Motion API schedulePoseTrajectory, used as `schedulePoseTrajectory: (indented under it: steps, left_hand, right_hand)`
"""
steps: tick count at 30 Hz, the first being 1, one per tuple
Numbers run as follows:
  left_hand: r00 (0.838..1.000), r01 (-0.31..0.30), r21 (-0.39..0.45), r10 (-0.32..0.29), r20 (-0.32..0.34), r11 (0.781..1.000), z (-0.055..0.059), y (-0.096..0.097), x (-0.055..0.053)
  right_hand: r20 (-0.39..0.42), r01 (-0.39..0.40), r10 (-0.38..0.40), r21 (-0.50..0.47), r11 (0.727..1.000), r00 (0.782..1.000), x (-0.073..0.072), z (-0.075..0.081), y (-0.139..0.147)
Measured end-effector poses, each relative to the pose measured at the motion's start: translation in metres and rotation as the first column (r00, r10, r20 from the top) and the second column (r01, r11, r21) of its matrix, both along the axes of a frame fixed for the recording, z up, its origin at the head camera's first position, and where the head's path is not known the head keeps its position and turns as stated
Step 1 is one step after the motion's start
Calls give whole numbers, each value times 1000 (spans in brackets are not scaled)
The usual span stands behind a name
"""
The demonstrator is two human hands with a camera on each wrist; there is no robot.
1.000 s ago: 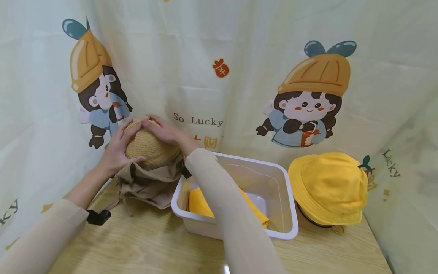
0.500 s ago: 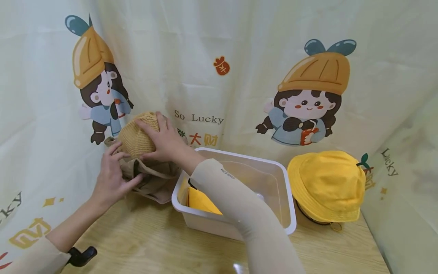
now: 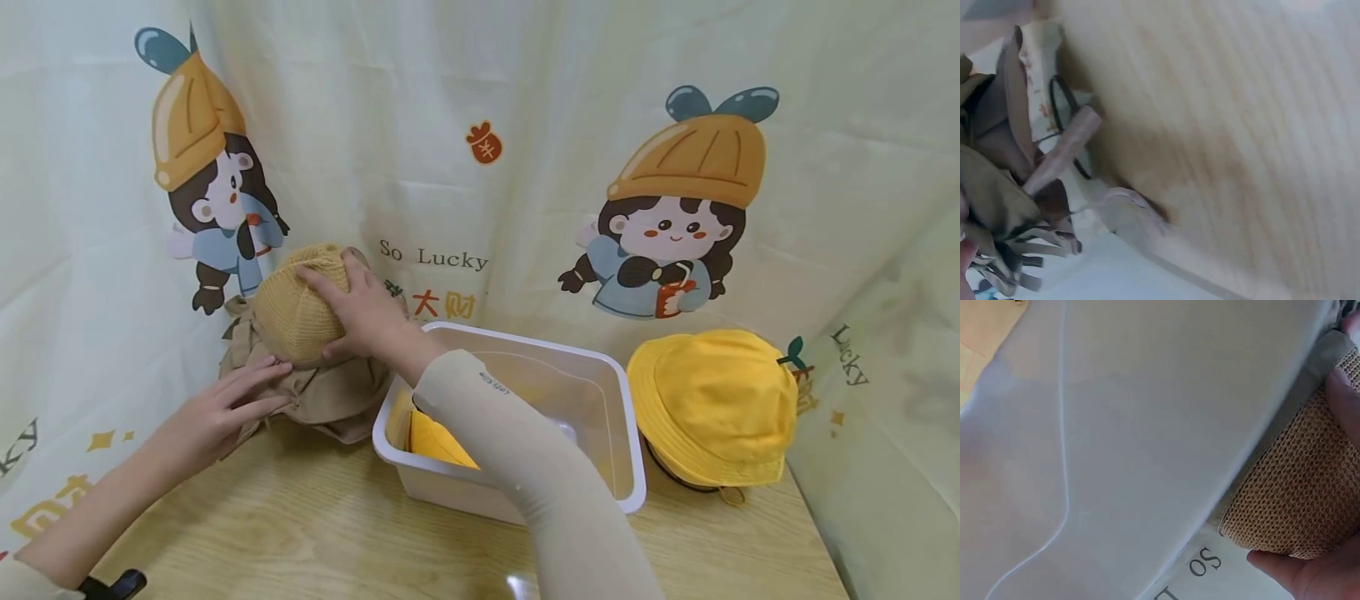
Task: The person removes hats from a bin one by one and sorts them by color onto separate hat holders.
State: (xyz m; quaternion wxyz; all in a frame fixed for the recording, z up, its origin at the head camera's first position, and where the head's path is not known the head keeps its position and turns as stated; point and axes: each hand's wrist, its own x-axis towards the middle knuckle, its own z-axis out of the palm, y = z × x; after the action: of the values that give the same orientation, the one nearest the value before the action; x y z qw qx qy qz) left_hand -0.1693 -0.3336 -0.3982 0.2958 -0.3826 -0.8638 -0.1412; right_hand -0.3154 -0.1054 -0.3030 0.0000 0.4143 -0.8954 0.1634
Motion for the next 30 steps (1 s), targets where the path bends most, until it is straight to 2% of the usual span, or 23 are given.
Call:
schedulePoseTrajectory:
  steps: [3,5,7,9,10,12,14,15,17,19,21,25,27,30]
  left_hand:
    - [999,44,92,-44,-8,995,2,0,-3]
    - [999,32,188,-25,-37,982,12,3,-8]
    - [994,-15,278,46,-104,960,28,8,-15]
    - [975,-88,336,151,-166,938,45,13,-23]
    - [966,-126,347,195,-172,929,54,14,-28]
    - [962,-190,329,242,-127,925,65,15,-37]
    - [971,-222,277,239,-27,935,69,14,-48]
    - [973,-232,247,229,38,941,69,13,-54]
    - [965,-241,198,212,155,950,63,9,-65]
    - [958,-241,146,211,192,960,51,3,-75]
    - [960,-237,110,216,179,965,39,-1,-81]
    - [970,-232,95,224,91,968,18,-6,-87]
    - [971,-233,111,226,76,966,13,-7,-88]
    - [971,-233,131,221,95,964,14,-5,-90]
  right_hand:
    - [-44,6,-5,22,1000,999,2,1,1]
    - [-100,22,-18,41,999,995,5,1,0]
    - [-191,24,-8,78,997,982,8,1,-1]
    - [-291,12,23,119,993,956,11,0,-2]
    - [-336,1,46,138,990,941,13,-1,-3]
    - [-398,-20,86,167,986,913,15,-4,-4]
    - [-423,-32,107,179,983,900,15,-8,-5]
    - [-421,-35,110,181,983,901,15,-10,-4]
    - [-419,-34,111,187,982,901,14,-14,-3]
    - [-430,-25,111,200,979,896,14,-19,-3]
    - [-449,-13,114,222,975,886,14,-22,-2]
    - [-463,-23,139,248,969,876,16,-26,-3]
    - [-451,-41,149,241,970,880,16,-26,-2]
    - [-430,-51,136,204,978,892,13,-21,1]
